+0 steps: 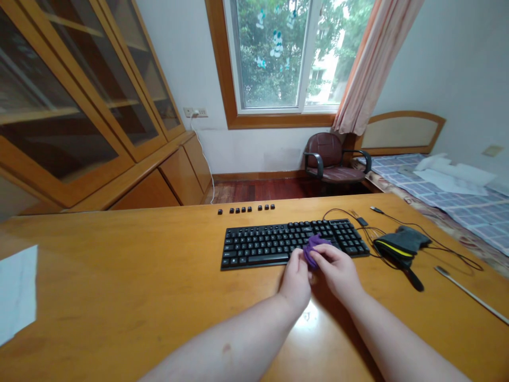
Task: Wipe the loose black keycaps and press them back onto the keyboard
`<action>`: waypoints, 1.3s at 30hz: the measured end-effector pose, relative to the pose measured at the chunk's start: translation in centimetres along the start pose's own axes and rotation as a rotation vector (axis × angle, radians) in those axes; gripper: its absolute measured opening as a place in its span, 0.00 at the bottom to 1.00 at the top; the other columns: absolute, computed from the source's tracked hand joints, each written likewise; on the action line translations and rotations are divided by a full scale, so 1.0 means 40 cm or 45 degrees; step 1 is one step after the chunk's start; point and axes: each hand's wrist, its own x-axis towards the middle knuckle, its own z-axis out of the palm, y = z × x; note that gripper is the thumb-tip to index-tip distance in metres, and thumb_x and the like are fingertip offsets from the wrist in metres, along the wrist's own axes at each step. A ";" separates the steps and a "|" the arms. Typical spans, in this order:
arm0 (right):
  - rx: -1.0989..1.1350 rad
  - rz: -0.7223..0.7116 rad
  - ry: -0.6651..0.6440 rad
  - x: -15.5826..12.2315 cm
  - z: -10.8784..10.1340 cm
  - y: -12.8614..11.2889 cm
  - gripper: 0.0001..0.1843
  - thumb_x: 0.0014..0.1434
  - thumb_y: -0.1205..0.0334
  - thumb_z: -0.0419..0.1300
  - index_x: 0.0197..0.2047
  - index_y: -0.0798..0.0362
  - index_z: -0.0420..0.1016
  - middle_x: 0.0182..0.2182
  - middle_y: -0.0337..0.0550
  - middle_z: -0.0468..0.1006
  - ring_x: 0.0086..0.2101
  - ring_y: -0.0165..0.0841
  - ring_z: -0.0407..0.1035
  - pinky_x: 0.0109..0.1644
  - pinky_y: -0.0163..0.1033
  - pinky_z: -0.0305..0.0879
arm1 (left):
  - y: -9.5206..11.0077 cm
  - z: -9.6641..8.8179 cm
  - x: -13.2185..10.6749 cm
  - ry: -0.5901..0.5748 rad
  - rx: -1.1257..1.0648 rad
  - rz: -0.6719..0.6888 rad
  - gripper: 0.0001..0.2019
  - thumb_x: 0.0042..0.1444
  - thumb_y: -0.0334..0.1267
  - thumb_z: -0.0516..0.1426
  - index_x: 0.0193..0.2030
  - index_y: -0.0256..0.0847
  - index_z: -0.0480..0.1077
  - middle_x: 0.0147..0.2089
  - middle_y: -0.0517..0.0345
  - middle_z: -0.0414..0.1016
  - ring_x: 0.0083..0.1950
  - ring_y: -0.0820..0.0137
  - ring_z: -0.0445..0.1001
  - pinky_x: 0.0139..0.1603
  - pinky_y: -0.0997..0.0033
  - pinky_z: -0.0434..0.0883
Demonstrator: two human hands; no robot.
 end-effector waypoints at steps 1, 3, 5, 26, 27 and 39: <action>0.048 0.053 0.029 0.002 -0.001 0.001 0.11 0.49 0.51 0.61 0.29 0.50 0.76 0.28 0.44 0.77 0.32 0.38 0.71 0.36 0.41 0.67 | 0.000 -0.001 -0.001 -0.020 -0.005 0.017 0.14 0.56 0.51 0.50 0.32 0.41 0.62 0.21 0.65 0.58 0.22 0.76 0.56 0.24 0.75 0.53; 0.129 0.113 0.101 0.005 -0.005 0.006 0.13 0.49 0.51 0.62 0.31 0.52 0.76 0.28 0.44 0.77 0.31 0.37 0.70 0.36 0.41 0.67 | -0.001 -0.001 -0.001 -0.054 -0.013 0.040 0.14 0.55 0.51 0.51 0.31 0.41 0.62 0.21 0.64 0.58 0.23 0.76 0.55 0.25 0.75 0.53; 0.143 0.062 0.136 0.008 -0.006 0.011 0.12 0.48 0.53 0.62 0.32 0.53 0.76 0.31 0.45 0.77 0.33 0.36 0.70 0.39 0.41 0.67 | -0.003 -0.001 0.002 -0.071 -0.026 0.036 0.15 0.55 0.52 0.51 0.32 0.41 0.62 0.20 0.65 0.57 0.23 0.76 0.55 0.25 0.75 0.53; 0.828 0.511 -0.286 0.014 0.006 0.012 0.09 0.45 0.60 0.65 0.28 0.55 0.71 0.16 0.38 0.73 0.13 0.32 0.66 0.14 0.35 0.59 | -0.013 0.006 0.017 -0.058 -0.082 -0.177 0.19 0.53 0.55 0.50 0.36 0.39 0.60 0.21 0.68 0.56 0.20 0.79 0.56 0.22 0.76 0.54; 0.835 0.517 -0.288 0.014 0.007 0.012 0.09 0.45 0.60 0.65 0.28 0.55 0.71 0.17 0.38 0.73 0.13 0.32 0.66 0.13 0.34 0.58 | -0.013 0.006 0.017 -0.055 -0.084 -0.181 0.19 0.53 0.55 0.50 0.36 0.39 0.60 0.21 0.68 0.56 0.20 0.79 0.55 0.22 0.76 0.54; 0.713 0.402 -0.235 0.010 0.013 0.036 0.11 0.48 0.57 0.64 0.28 0.54 0.67 0.17 0.38 0.73 0.13 0.31 0.65 0.14 0.33 0.59 | 0.002 0.008 0.009 -0.043 -0.109 -0.133 0.16 0.55 0.52 0.50 0.34 0.39 0.60 0.19 0.68 0.55 0.21 0.78 0.55 0.25 0.75 0.55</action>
